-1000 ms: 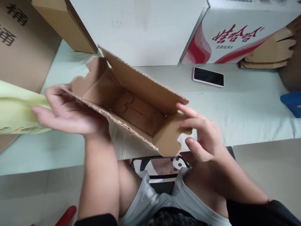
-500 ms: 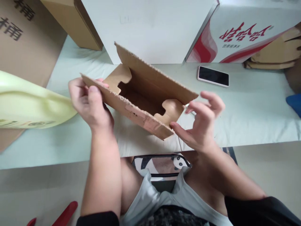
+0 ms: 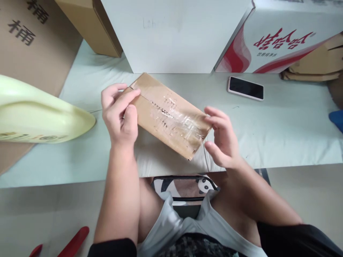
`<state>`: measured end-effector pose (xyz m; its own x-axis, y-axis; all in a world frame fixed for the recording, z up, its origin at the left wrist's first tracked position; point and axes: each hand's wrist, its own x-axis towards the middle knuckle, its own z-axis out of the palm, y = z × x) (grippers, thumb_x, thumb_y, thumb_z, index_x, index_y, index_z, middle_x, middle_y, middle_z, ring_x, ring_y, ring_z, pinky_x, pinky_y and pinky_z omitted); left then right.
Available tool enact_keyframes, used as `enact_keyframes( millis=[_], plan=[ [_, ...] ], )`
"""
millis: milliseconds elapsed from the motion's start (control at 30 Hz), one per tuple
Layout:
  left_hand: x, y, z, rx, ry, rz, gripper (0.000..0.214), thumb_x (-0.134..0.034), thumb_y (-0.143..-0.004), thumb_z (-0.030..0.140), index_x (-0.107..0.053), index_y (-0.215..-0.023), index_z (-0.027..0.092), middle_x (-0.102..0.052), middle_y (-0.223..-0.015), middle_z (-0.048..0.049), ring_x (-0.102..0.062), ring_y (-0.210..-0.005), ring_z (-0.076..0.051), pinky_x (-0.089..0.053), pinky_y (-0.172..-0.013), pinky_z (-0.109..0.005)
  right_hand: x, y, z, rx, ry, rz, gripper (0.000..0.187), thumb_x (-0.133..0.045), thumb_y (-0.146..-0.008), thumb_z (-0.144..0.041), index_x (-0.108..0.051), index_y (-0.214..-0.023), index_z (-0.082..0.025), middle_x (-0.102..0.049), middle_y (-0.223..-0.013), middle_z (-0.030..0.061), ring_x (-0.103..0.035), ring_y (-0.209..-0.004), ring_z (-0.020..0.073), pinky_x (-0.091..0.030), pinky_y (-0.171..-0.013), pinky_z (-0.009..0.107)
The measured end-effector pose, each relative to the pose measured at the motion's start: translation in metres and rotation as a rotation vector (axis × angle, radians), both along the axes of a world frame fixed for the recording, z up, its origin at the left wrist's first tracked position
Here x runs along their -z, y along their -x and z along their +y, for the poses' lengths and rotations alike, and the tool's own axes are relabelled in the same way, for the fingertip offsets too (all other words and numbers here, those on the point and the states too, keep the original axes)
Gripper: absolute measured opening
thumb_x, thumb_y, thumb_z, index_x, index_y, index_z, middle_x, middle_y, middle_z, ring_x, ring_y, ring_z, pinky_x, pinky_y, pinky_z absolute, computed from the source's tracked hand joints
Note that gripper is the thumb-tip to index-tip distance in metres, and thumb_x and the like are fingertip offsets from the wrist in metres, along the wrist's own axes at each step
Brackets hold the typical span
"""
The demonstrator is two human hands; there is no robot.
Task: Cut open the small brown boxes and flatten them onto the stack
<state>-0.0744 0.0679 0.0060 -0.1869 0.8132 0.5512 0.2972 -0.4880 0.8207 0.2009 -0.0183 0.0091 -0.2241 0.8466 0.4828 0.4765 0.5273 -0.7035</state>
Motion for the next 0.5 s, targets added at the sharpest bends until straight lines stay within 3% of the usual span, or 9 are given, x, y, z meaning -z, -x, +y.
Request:
enact_keyframes(
  millis=[100, 167, 300, 367, 433, 500],
  plan=[
    [0.003, 0.006, 0.001, -0.033, -0.02, -0.006, 0.03, -0.063, -0.089, 0.017, -0.087, -0.106, 0.021, -0.065, -0.127, -0.0096, -0.062, -0.112, -0.023, -0.049, -0.114, -0.037, 0.011, -0.003, 0.005, 0.16, 0.223, 0.138, 0.056, -0.045, -0.103, -0.061, -0.041, -0.151, -0.031, -0.042, -0.169, 0.0157, -0.049, -0.156, 0.0337, -0.052, -0.119, 0.059],
    [0.004, 0.009, 0.002, -0.105, -0.021, -0.017, 0.032, -0.061, -0.085, 0.017, -0.087, -0.103, 0.019, -0.065, -0.126, -0.0096, -0.063, -0.108, -0.022, -0.05, -0.112, -0.037, 0.015, -0.008, 0.009, 0.181, 0.441, 0.195, 0.061, -0.042, -0.103, -0.069, -0.043, -0.148, -0.028, -0.052, -0.162, 0.0183, -0.059, -0.146, 0.0325, -0.053, -0.117, 0.058],
    [0.006, 0.011, 0.003, -0.239, -0.106, -0.028, 0.039, -0.053, -0.08, 0.015, -0.086, -0.1, 0.018, -0.07, -0.119, -0.01, -0.064, -0.114, -0.022, -0.051, -0.112, -0.039, 0.011, -0.017, 0.014, -0.034, 0.853, 0.238, 0.062, -0.046, -0.101, -0.074, -0.058, -0.136, -0.025, -0.073, -0.131, 0.0145, -0.074, -0.119, 0.028, -0.057, -0.113, 0.055],
    [0.003, 0.008, 0.003, -0.29, -0.099, -0.041, 0.036, -0.051, -0.083, 0.018, -0.085, -0.095, 0.017, -0.07, -0.117, -0.0106, -0.065, -0.113, -0.023, -0.05, -0.112, -0.039, 0.008, -0.019, 0.013, -0.124, 0.841, 0.343, 0.062, -0.051, -0.1, -0.074, -0.058, -0.135, -0.024, -0.074, -0.129, 0.0134, -0.074, -0.117, 0.0272, -0.058, -0.11, 0.053],
    [0.001, 0.002, 0.004, -0.36, -0.006, -0.086, 0.03, -0.051, -0.086, 0.022, -0.08, -0.086, 0.016, -0.07, -0.114, -0.0098, -0.065, -0.107, -0.022, -0.05, -0.107, -0.038, 0.005, -0.019, 0.012, -0.141, 0.673, 0.455, 0.067, -0.053, -0.098, -0.075, -0.052, -0.143, -0.025, -0.069, -0.14, 0.014, -0.069, -0.129, 0.0297, -0.056, -0.113, 0.054],
    [0.0, -0.005, 0.006, -0.341, 0.212, -0.216, 0.022, -0.051, -0.087, 0.027, -0.069, -0.077, 0.018, -0.069, -0.101, -0.0061, -0.062, -0.094, -0.02, -0.053, -0.092, -0.035, 0.003, -0.018, 0.01, -0.13, 0.473, 0.473, 0.076, -0.056, -0.096, -0.075, -0.044, -0.154, -0.027, -0.061, -0.154, 0.0137, -0.059, -0.143, 0.0331, -0.051, -0.119, 0.057]
  ],
)
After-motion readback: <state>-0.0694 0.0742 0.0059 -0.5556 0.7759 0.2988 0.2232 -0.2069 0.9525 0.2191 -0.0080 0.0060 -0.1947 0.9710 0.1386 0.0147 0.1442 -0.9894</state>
